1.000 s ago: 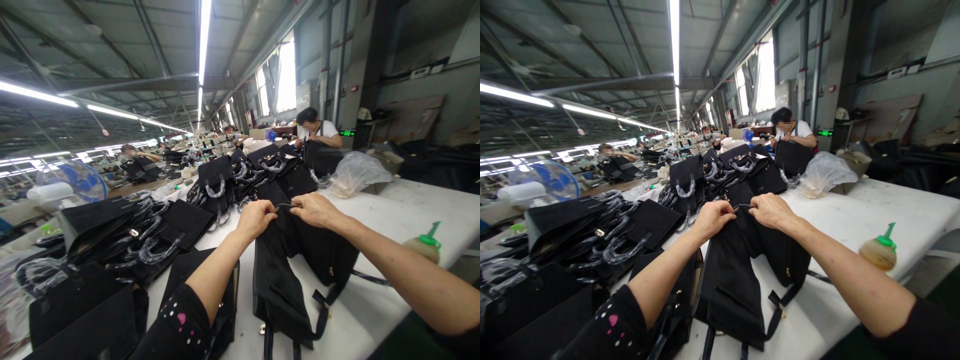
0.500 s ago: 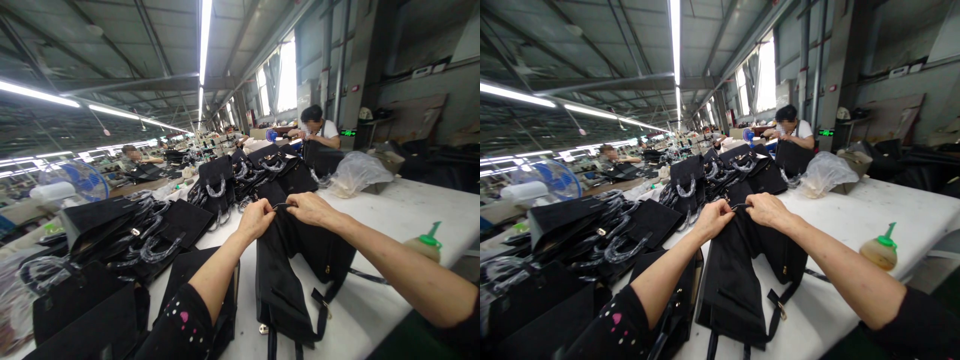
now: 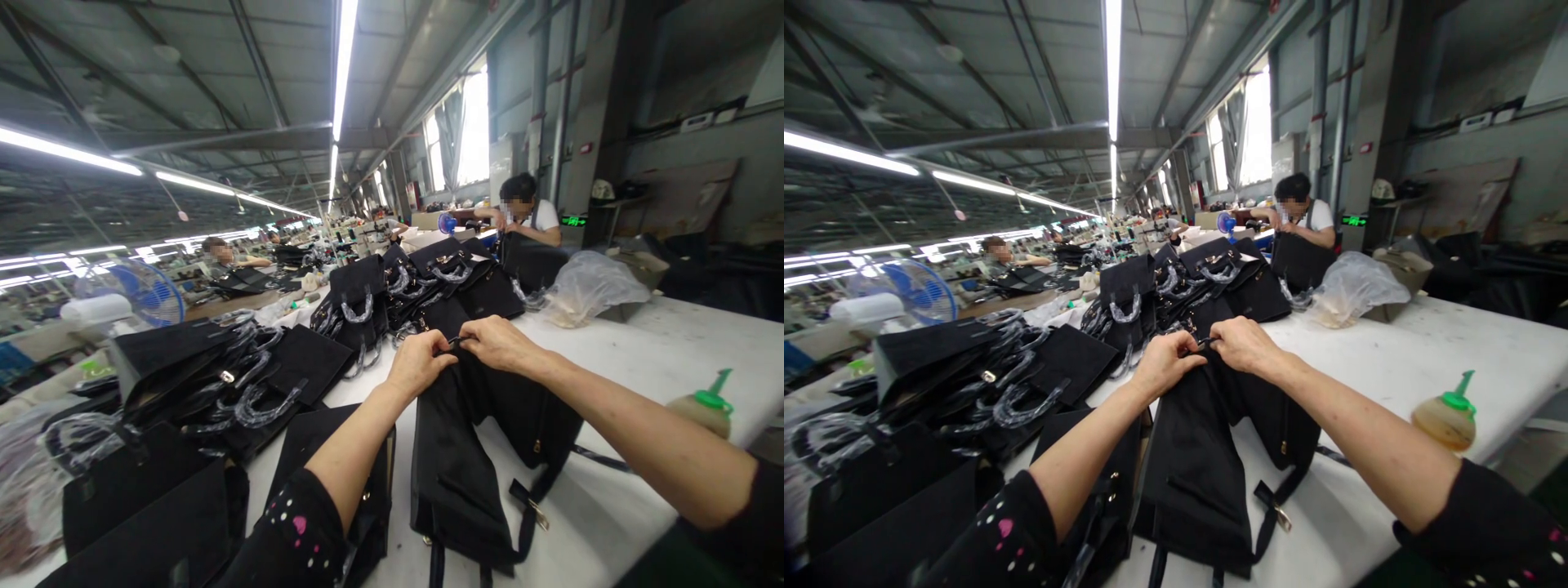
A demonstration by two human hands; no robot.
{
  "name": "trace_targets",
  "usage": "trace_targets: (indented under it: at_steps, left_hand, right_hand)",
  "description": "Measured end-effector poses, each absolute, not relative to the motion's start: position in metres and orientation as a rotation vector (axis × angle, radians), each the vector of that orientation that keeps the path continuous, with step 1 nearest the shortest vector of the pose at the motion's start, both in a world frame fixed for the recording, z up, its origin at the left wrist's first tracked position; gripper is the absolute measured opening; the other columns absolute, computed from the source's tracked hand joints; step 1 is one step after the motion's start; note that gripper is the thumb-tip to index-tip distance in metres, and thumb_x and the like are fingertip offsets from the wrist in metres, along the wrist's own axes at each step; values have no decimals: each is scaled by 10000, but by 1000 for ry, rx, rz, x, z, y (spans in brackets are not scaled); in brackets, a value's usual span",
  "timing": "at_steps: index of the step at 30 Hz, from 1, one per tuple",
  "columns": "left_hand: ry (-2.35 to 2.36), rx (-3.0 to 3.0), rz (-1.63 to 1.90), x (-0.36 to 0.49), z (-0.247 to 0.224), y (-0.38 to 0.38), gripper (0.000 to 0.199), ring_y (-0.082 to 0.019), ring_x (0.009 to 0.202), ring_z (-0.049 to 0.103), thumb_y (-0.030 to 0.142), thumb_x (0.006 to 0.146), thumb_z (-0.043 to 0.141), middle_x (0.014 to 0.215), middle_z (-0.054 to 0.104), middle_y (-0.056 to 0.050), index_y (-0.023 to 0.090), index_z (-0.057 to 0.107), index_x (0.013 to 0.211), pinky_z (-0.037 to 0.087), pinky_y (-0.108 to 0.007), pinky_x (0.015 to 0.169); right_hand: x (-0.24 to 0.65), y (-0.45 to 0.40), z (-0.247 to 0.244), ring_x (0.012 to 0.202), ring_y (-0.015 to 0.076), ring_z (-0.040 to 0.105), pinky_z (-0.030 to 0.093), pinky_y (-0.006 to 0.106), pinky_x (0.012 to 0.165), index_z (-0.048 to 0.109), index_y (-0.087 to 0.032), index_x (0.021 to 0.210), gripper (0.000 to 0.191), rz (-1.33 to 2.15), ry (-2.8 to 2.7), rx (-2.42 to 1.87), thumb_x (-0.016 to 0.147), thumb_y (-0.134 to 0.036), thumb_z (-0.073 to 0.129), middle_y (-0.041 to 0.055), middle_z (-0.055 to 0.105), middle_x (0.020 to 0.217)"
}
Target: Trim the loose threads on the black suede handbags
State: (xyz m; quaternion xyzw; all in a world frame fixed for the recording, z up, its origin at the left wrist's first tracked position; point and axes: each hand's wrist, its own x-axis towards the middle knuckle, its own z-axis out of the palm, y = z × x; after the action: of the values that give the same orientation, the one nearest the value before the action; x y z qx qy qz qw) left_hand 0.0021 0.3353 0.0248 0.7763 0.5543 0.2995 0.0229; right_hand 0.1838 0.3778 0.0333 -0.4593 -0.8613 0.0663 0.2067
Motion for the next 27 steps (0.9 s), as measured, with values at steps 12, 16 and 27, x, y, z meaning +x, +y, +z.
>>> trace_targets:
  at_steps: [12,16,27]
  left_hand:
    - [2122,2298,774,28,33,335,146,-232,763,637,382,745,719,766,709,-48,236,724,752,456,-305,702]
    - [2157,2335,727,35,36,333,90,-235,787,642,313,780,682,795,713,-50,233,724,774,456,-310,723]
    - [1839,2507,790,22,29,333,79,-174,815,609,267,835,638,852,665,-11,210,642,780,431,-254,729]
  right_hand:
    - [192,381,30,797,156,641,435,203,653,682,-211,905,223,417,-2369,-1170,723,-156,566,5,713,860]
    - [192,382,30,818,167,641,437,208,661,684,-208,900,238,419,-2348,-1181,717,-133,551,18,714,875]
    - [194,388,27,745,148,625,424,208,624,678,-211,856,144,422,-2300,-1219,736,-187,601,-2,696,798]
